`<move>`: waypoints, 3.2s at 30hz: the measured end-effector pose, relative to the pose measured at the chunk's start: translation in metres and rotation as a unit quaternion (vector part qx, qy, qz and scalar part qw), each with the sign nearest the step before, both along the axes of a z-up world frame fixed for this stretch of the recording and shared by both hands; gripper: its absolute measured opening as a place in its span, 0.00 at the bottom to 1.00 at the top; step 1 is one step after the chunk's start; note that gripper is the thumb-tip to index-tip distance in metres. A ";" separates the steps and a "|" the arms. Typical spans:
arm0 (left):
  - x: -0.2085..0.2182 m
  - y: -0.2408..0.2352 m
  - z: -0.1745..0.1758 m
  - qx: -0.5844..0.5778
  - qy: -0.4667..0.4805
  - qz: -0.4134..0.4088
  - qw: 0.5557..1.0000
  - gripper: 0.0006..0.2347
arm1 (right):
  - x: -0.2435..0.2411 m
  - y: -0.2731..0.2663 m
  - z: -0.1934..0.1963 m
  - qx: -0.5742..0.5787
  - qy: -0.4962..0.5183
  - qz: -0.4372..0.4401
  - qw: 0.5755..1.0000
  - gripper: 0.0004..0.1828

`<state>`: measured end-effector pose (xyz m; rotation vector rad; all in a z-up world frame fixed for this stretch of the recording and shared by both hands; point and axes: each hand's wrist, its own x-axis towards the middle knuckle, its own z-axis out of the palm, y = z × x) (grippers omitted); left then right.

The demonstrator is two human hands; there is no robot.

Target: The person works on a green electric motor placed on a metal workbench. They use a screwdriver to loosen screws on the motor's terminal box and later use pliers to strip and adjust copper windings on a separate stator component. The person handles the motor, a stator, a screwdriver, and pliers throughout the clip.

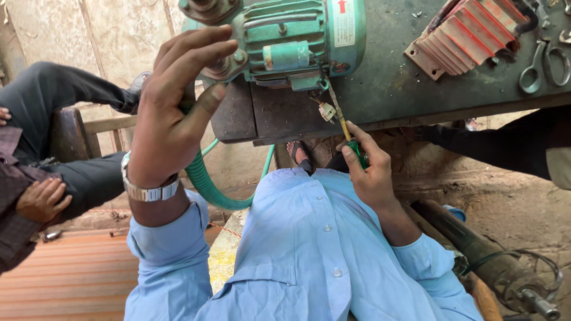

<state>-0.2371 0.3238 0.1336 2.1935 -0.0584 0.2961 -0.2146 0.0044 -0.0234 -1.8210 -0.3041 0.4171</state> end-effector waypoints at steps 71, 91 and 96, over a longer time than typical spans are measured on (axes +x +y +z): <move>-0.008 0.007 -0.013 -0.061 0.021 -0.005 0.998 0.23 | -0.012 0.018 -0.011 0.021 -0.061 -0.088 0.994 0.16; -0.008 0.015 -0.018 0.005 -0.010 -0.036 0.999 0.21 | -0.013 0.022 -0.015 0.402 0.367 -0.094 0.833 0.23; -0.007 0.012 -0.017 -0.017 -0.003 -0.020 1.000 0.22 | 0.006 0.006 -0.015 0.468 0.425 -0.049 0.773 0.22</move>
